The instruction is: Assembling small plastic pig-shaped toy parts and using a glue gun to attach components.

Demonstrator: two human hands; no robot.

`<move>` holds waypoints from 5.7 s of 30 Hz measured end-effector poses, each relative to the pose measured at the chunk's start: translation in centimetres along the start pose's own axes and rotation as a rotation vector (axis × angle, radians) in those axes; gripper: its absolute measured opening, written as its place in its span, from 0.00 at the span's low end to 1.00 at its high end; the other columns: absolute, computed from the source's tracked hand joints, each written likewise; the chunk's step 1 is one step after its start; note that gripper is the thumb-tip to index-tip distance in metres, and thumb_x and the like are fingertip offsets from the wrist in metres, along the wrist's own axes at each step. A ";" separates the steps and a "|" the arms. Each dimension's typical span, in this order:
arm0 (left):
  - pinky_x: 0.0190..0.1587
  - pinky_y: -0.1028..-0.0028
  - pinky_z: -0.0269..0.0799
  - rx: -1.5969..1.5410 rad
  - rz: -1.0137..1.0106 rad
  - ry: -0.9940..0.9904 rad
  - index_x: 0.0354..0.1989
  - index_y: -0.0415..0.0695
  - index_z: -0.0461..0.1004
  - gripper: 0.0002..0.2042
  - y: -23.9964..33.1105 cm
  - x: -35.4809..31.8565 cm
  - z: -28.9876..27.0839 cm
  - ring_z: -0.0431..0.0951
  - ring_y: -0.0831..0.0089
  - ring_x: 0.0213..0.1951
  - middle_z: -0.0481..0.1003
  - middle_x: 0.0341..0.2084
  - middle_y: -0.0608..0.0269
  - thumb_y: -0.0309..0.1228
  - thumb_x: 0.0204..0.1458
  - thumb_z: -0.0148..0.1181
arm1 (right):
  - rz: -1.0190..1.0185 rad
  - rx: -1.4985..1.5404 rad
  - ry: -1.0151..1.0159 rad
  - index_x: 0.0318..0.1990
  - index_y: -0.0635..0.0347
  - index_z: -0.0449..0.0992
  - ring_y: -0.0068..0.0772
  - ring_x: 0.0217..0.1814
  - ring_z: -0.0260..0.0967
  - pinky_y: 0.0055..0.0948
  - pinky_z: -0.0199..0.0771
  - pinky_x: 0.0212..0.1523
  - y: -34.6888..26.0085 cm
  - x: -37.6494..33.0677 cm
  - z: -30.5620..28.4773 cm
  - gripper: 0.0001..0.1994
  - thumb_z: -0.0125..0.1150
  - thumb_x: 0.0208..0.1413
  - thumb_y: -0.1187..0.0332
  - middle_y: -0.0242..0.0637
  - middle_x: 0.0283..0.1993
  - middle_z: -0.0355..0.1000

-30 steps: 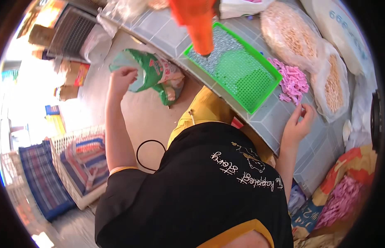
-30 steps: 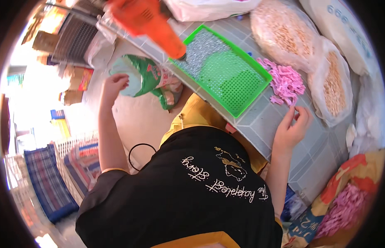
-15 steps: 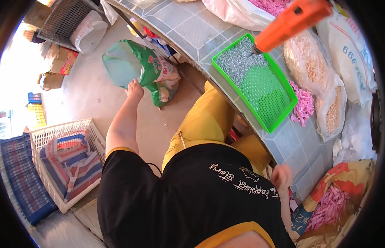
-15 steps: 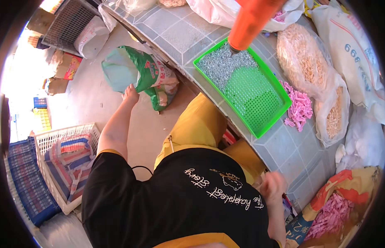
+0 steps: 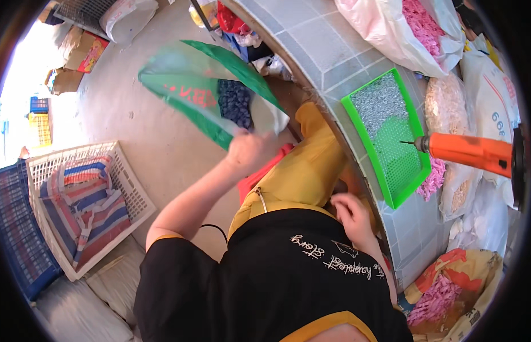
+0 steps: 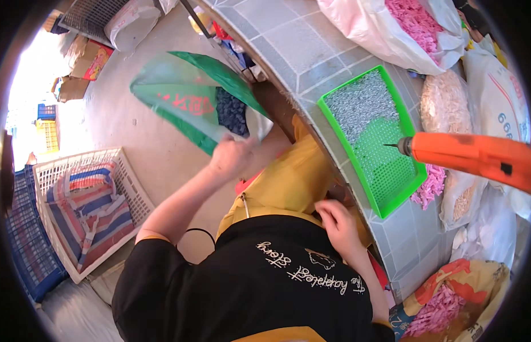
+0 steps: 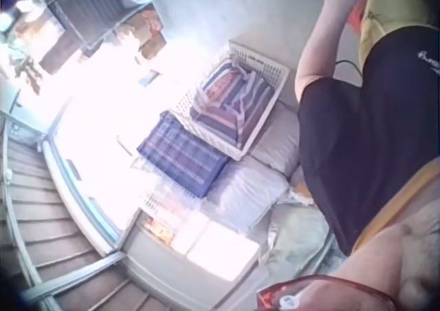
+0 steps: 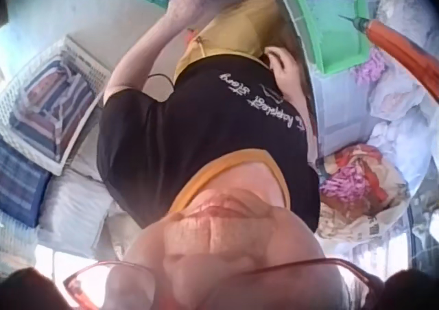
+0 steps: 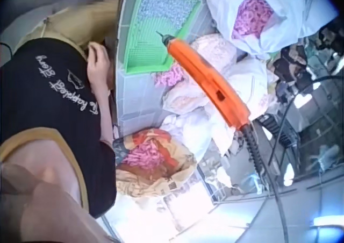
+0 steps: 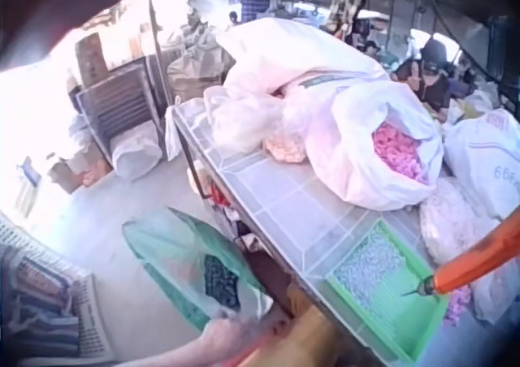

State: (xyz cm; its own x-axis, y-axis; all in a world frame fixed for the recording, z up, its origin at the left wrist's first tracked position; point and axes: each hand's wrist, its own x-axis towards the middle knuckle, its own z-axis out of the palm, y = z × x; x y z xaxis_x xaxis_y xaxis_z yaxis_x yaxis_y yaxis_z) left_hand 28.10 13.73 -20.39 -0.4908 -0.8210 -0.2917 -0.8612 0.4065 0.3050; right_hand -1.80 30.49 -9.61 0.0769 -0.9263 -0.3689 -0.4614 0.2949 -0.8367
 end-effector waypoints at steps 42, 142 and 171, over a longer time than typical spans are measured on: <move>0.52 0.51 0.74 -0.637 -0.431 -0.594 0.54 0.49 0.76 0.18 -16.9 26.4 7.5 0.80 0.56 0.50 0.79 0.49 0.53 0.41 0.58 0.55 | -0.002 0.122 0.271 0.34 0.62 0.76 0.28 0.25 0.67 0.30 0.68 0.28 -1.9 19.2 11.9 0.02 0.60 0.58 0.74 0.38 0.26 0.71; 0.53 0.60 0.72 -0.543 0.128 0.278 0.47 0.37 0.80 0.25 31.0 25.2 -18.4 0.80 0.47 0.46 0.79 0.43 0.38 0.47 0.54 0.53 | -0.247 0.878 0.459 0.57 0.56 0.76 0.35 0.65 0.64 0.47 0.58 0.63 -7.8 9.9 -26.2 0.25 0.49 0.65 0.48 0.39 0.61 0.70; 0.54 0.59 0.71 -0.361 1.105 0.032 0.48 0.40 0.76 0.16 31.3 1.9 -13.6 0.75 0.50 0.49 0.77 0.44 0.49 0.19 0.49 0.61 | -0.249 0.771 1.111 0.48 0.61 0.74 0.25 0.51 0.69 0.27 0.72 0.56 6.0 -12.8 -15.8 0.17 0.62 0.50 0.84 0.30 0.47 0.71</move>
State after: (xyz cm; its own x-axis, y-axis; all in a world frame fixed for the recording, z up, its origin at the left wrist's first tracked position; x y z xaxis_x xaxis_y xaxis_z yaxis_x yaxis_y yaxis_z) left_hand 2.01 19.43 0.98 -0.9433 -0.1021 0.3158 0.1242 0.7737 0.6213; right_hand -19.45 40.42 -3.49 -0.8247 -0.5647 0.0318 0.0911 -0.1881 -0.9779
